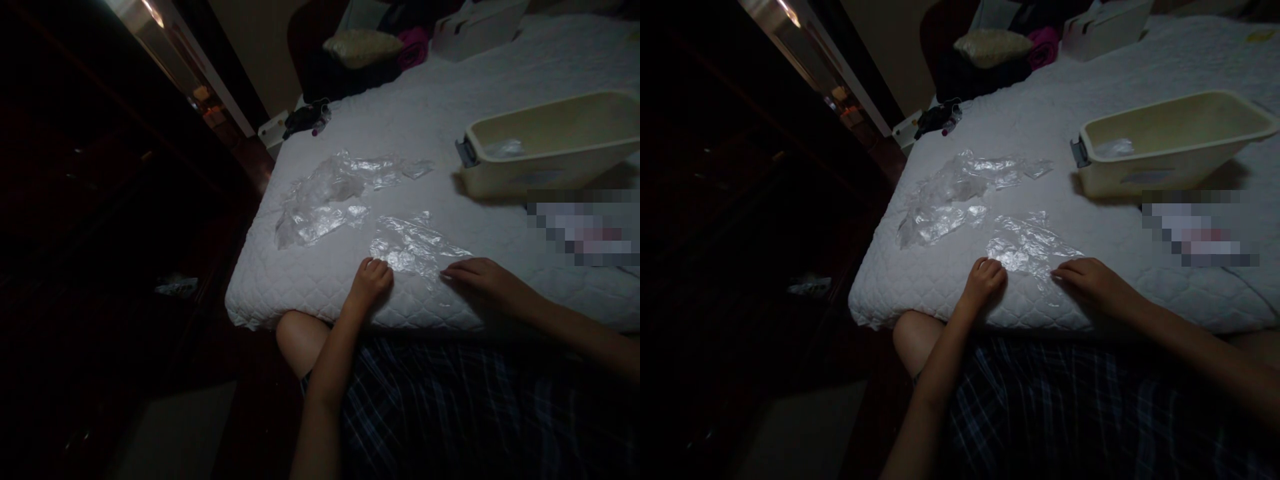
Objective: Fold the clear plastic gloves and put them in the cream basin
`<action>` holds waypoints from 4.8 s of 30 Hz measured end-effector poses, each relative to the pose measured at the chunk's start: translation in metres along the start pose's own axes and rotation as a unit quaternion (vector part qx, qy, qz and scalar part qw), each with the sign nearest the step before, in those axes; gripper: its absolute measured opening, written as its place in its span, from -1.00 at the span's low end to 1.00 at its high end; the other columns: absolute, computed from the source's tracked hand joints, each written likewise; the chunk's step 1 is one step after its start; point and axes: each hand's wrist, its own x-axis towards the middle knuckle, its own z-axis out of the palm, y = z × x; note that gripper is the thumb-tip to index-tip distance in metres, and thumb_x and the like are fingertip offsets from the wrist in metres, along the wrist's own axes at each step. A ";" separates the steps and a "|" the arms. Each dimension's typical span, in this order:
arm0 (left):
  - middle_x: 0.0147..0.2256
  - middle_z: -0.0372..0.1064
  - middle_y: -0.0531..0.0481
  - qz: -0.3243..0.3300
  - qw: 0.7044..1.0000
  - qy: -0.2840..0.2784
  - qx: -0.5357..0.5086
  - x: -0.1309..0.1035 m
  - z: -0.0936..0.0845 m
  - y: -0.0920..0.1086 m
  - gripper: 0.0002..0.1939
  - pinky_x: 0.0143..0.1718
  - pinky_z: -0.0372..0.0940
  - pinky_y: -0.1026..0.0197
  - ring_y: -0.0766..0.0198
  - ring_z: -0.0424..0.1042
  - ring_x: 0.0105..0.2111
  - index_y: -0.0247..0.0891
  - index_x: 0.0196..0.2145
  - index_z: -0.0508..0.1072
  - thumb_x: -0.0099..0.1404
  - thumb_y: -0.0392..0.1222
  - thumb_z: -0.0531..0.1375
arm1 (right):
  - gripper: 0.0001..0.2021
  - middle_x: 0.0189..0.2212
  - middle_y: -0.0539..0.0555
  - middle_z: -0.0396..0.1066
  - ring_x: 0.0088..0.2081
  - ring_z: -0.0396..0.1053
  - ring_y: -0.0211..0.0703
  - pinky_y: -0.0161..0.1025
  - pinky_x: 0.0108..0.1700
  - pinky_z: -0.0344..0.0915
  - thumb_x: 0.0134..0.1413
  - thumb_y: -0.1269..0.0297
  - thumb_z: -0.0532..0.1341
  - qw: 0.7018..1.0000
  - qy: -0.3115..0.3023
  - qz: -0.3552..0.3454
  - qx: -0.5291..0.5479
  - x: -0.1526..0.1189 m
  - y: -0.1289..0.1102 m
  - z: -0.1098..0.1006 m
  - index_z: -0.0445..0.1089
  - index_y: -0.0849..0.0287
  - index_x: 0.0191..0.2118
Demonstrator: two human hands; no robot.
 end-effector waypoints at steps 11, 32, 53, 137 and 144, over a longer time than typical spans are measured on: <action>-0.08 0.48 -0.21 0.045 0.998 0.015 -0.037 0.002 0.006 0.014 -0.76 0.02 0.37 0.02 0.15 0.45 0.00 -0.35 -0.07 0.44 0.40 -0.33 0.02 | -0.67 -0.19 0.12 0.53 -0.20 0.45 -0.03 -0.03 -0.14 0.36 0.20 0.36 0.06 1.000 0.004 -0.026 0.013 -0.004 -0.007 0.010 0.47 0.04 -0.02; 0.05 0.41 -0.23 0.067 0.994 -0.035 -0.076 0.011 0.010 0.031 -0.68 0.14 0.33 0.03 0.14 0.35 0.13 -0.43 -0.02 0.41 0.43 -0.36 -0.07 | -0.66 -0.03 0.19 0.48 -0.05 0.44 0.02 0.05 -0.06 0.36 0.23 0.41 0.04 0.998 0.029 -0.046 -0.024 0.007 0.003 0.018 0.42 0.11 0.05; 0.06 0.39 -0.29 0.073 0.991 -0.054 -0.100 0.013 0.010 0.031 -0.72 0.16 0.31 0.04 0.14 0.34 0.14 -0.43 -0.06 0.45 0.42 -0.35 -0.01 | -0.78 -0.25 0.14 0.54 -0.21 0.47 -0.04 -0.08 -0.14 0.33 0.23 0.27 0.09 0.998 0.050 -0.046 -0.002 0.022 -0.006 0.011 0.49 0.14 -0.19; 0.07 0.39 -0.24 0.088 0.992 -0.027 -0.086 0.017 0.020 0.047 -0.65 0.17 0.31 -0.03 0.10 0.33 0.15 -0.36 -0.01 0.44 0.40 -0.36 -0.06 | -0.69 -0.10 0.26 0.48 -0.12 0.44 -0.03 -0.08 -0.13 0.40 0.25 0.32 0.02 0.999 0.030 0.038 -0.005 -0.002 0.031 -0.016 0.50 0.17 -0.10; 0.07 0.39 -0.26 0.092 0.992 -0.026 -0.085 0.017 0.021 0.047 -0.66 0.16 0.31 -0.01 0.10 0.33 0.15 -0.39 0.00 0.43 0.41 -0.34 -0.06 | -0.74 -0.02 0.26 0.44 -0.02 0.40 0.02 0.00 -0.06 0.37 0.18 0.33 0.08 0.999 0.029 -0.012 -0.002 -0.002 0.031 -0.018 0.49 0.13 -0.12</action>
